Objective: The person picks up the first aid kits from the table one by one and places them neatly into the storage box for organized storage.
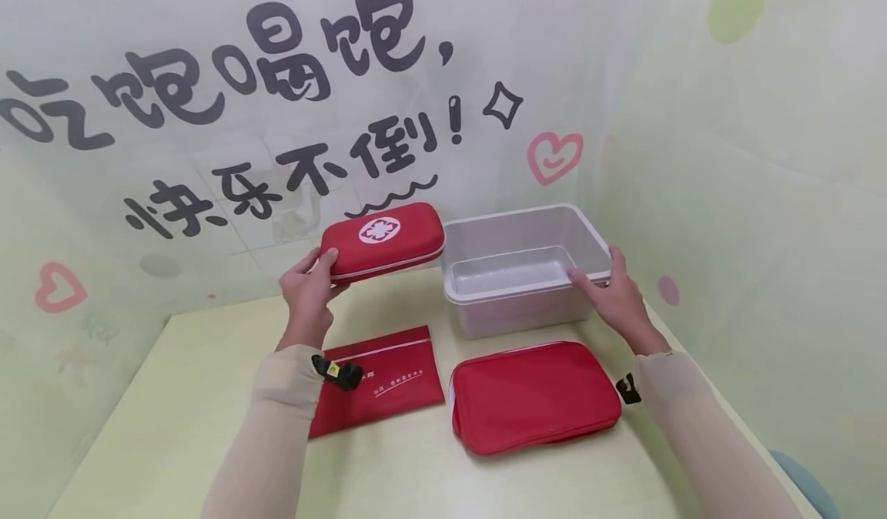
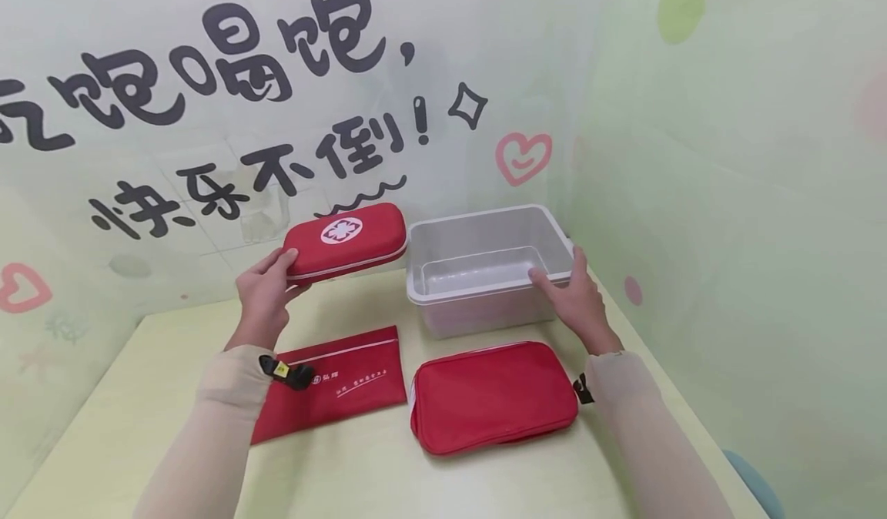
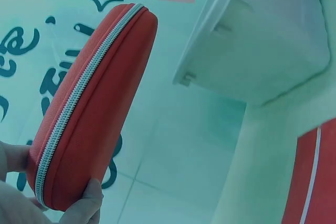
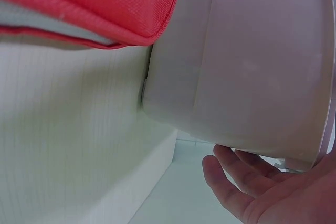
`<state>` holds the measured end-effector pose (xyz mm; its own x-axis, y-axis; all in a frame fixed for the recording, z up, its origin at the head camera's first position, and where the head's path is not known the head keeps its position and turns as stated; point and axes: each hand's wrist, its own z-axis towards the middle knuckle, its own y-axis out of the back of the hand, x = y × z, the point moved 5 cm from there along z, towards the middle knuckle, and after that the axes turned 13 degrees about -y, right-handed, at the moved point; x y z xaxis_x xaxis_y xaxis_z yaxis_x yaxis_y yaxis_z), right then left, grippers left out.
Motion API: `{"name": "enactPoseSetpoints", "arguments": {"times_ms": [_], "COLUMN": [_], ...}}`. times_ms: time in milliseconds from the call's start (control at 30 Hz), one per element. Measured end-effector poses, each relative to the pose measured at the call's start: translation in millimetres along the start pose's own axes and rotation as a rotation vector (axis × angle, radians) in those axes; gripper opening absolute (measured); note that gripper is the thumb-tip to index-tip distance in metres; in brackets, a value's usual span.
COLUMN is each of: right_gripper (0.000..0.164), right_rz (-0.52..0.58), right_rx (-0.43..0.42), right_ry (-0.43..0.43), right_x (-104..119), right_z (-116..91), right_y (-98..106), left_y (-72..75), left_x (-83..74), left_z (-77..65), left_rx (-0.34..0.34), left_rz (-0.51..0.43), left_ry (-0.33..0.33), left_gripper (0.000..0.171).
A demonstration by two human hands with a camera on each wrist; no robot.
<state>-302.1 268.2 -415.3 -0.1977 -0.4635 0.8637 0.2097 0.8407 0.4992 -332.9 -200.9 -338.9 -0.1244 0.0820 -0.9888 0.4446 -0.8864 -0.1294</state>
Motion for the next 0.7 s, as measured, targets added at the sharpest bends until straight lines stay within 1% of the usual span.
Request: {"name": "enactPoseSetpoints", "arguments": {"times_ms": [133, 467, 567, 700], "right_gripper": [0.099, 0.100, 0.100, 0.100], "right_rz": [-0.004, -0.012, -0.012, -0.013], "right_rx": [0.001, 0.001, -0.002, -0.001], "right_ry": [-0.005, -0.010, -0.012, -0.014], "right_x": [1, 2, 2, 3], "right_z": [0, 0, 1, 2], "right_y": [0, 2, 1, 1], "left_y": [-15.5, -57.1, -66.6, -75.6], "left_x": [-4.4, -4.8, -4.5, -3.9], "left_z": [-5.2, -15.7, -18.9, -23.8], "left_rx": [0.029, 0.054, 0.064, 0.077], "left_rz": [0.003, 0.004, 0.011, 0.041], "left_ry": [-0.011, -0.027, -0.032, -0.036], "left_gripper": [0.059, 0.057, 0.055, 0.054]}}
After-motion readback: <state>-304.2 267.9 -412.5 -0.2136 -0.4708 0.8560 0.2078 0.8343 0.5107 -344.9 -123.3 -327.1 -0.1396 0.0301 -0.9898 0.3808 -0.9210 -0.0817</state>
